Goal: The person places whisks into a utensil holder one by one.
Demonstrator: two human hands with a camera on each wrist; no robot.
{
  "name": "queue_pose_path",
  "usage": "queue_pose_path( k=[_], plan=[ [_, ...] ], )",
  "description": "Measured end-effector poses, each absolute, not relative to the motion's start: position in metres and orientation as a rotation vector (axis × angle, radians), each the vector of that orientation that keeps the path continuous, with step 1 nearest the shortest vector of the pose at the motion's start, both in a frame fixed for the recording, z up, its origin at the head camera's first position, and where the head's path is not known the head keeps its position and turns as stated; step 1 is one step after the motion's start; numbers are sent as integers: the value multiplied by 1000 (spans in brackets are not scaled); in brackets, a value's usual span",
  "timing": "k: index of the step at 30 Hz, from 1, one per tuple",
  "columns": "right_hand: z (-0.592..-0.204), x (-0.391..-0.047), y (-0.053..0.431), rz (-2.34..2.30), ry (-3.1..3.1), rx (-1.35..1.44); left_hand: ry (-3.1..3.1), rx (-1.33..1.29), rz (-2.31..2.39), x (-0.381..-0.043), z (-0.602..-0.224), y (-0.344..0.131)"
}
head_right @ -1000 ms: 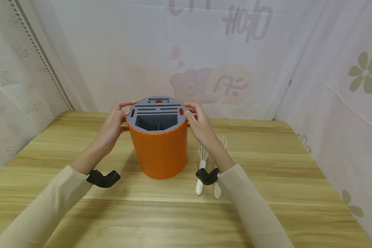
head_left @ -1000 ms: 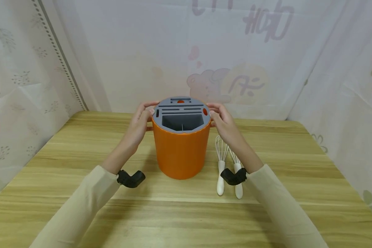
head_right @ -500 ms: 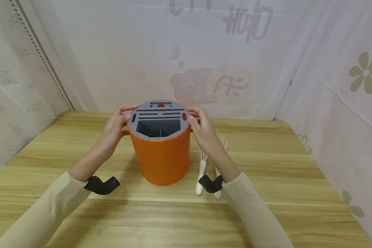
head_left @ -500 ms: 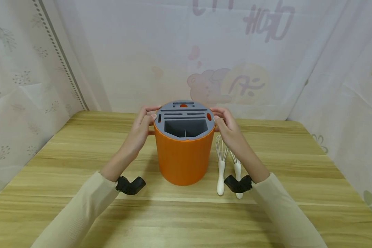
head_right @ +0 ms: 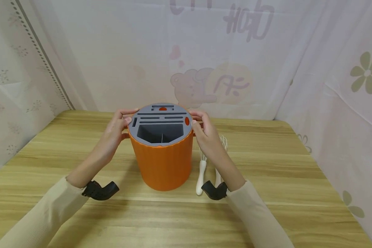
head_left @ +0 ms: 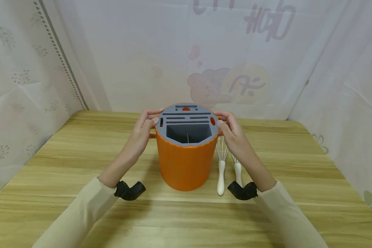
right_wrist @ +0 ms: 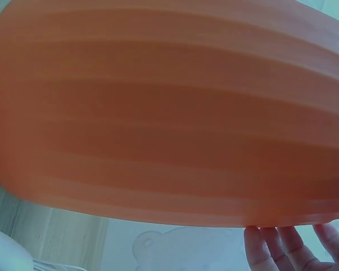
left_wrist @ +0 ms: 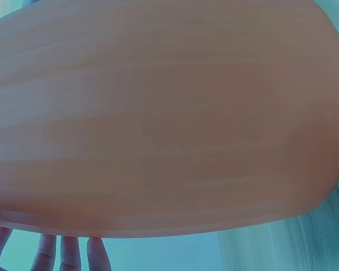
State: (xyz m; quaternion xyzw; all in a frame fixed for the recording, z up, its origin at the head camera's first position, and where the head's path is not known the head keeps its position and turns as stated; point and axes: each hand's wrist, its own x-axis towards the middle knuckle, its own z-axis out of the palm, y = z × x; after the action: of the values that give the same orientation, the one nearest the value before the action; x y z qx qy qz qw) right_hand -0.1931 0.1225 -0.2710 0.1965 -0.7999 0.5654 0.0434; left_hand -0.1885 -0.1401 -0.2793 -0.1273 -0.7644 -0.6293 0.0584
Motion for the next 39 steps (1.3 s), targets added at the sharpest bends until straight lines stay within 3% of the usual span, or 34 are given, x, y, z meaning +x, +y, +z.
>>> queue_pose_path(
  k=[39],
  plan=[
    [-272,-168,130,1716,-2440,578,-2297,-500,-1890,-168,-279,-134]
  ],
)
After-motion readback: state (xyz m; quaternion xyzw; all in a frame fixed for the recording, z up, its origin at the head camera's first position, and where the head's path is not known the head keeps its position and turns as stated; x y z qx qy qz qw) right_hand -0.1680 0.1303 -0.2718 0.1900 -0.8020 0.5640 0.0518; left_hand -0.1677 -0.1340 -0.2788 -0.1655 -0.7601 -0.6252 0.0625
